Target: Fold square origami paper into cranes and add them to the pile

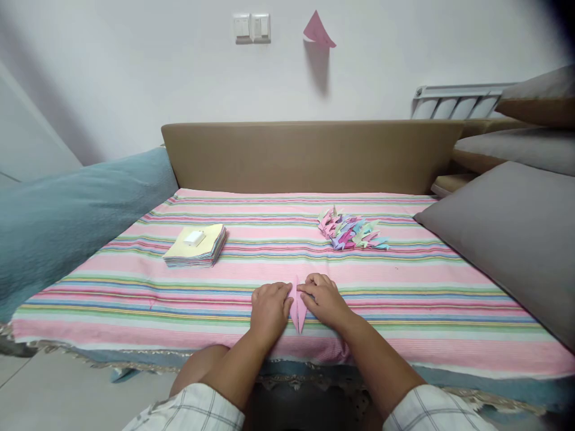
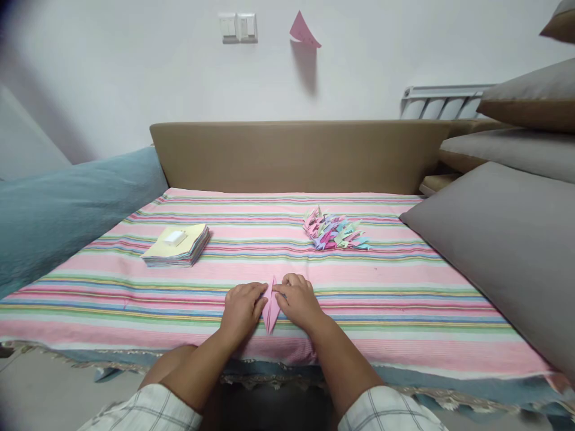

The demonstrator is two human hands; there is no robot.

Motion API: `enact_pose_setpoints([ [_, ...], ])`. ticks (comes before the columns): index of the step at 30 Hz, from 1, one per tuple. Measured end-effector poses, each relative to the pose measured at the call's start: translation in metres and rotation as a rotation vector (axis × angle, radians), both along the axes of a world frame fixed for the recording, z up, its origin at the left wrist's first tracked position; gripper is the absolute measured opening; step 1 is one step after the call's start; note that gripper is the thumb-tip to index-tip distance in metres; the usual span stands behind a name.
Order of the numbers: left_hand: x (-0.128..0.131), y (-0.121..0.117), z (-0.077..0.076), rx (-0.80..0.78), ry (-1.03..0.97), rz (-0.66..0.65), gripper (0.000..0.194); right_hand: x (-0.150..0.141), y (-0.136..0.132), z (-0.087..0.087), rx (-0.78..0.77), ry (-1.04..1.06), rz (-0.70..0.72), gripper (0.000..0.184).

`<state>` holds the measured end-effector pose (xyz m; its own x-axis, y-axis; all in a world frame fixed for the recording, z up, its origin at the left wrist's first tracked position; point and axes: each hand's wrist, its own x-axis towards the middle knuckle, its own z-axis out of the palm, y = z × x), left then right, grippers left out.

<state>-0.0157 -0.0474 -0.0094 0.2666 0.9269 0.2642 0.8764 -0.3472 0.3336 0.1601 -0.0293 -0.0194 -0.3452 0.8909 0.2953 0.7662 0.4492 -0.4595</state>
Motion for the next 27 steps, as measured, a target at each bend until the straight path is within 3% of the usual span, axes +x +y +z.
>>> enact_pose_setpoints([
  [15, 0.0037, -0.0042, -0.0056, 0.038, 0.095, -0.032, 0.031, -0.0027, -0.0012, 0.001, -0.044, -0.09, -0.066, 0.04],
  [19, 0.0036, -0.0029, -0.007, 0.057, 0.09, -0.111, 0.03, -0.0051, -0.002, 0.0027, -0.054, -0.108, -0.089, 0.042],
  [27, 0.0054, -0.0032, -0.0097, 0.176, 0.152, -0.126, 0.029, -0.0077, -0.0032, 0.0059, -0.097, -0.141, -0.13, 0.045],
])
